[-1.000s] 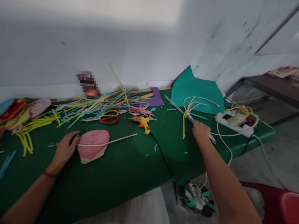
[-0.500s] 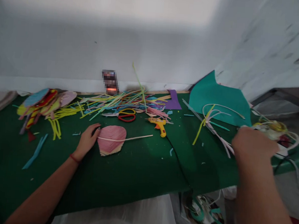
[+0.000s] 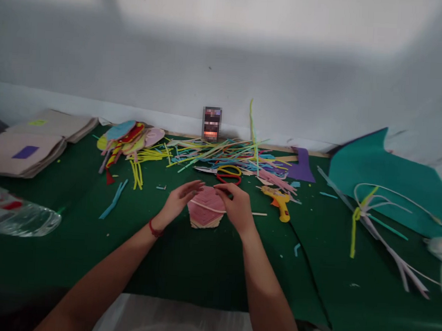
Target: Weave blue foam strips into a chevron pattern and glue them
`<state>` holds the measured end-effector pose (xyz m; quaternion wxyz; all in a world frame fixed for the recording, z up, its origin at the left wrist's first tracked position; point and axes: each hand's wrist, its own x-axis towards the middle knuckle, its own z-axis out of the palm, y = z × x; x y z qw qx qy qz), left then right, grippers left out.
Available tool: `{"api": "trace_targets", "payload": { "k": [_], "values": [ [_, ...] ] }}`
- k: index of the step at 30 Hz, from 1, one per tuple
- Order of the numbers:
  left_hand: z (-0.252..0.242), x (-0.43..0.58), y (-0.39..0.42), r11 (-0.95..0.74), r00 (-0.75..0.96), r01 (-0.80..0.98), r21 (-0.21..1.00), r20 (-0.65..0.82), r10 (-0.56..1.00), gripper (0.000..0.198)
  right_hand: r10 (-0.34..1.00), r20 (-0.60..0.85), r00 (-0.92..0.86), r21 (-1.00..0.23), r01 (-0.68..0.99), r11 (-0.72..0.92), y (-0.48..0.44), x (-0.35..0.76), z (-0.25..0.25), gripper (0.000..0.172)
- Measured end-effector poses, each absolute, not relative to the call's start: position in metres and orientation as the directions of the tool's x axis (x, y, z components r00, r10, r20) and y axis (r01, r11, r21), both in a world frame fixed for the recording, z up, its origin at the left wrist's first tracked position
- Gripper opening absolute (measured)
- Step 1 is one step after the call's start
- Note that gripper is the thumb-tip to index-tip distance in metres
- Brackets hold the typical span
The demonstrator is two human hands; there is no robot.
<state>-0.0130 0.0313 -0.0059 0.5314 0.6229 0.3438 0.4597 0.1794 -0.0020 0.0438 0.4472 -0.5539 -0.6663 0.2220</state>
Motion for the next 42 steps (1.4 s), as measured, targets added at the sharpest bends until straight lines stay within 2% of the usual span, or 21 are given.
{"api": "trace_targets", "payload": {
  "k": [4,8,22,35,39,41,42],
  "values": [
    [-0.004,-0.012,0.032,-0.043,0.211,-0.275,0.961,0.104,0.972,0.043,0.937,0.348,-0.019,-0.813,0.492,0.312,0.008,0.176,0.019,0.018],
    [-0.003,-0.018,0.037,-0.012,0.096,-0.362,0.932,0.050,0.994,0.033,0.922,0.384,-0.053,-0.800,0.479,0.360,0.013,0.187,0.003,0.017],
    [-0.004,-0.025,0.043,-0.088,0.017,-0.325,0.942,0.099,0.995,0.029,0.849,0.525,-0.067,-0.698,0.537,0.474,0.016,0.196,-0.002,0.011],
    [-0.002,-0.030,0.046,-0.134,-0.047,-0.279,0.951,0.126,0.991,0.029,0.781,0.623,-0.038,-0.587,0.636,0.500,0.015,0.199,0.003,0.012],
    [-0.001,-0.032,0.048,-0.154,-0.116,-0.316,0.936,0.123,0.986,0.028,0.685,0.718,0.126,-0.561,0.687,0.462,0.012,0.196,0.007,0.013],
    [0.001,-0.035,0.048,-0.169,-0.165,-0.359,0.918,0.115,0.980,0.028,0.668,0.703,0.245,-0.631,0.649,0.426,0.009,0.189,0.009,0.017],
    [0.002,-0.036,0.047,-0.170,-0.178,-0.381,0.909,0.108,0.978,0.028,0.707,0.652,0.274,-0.692,0.594,0.409,0.007,0.184,0.009,0.020]
  ]
}}
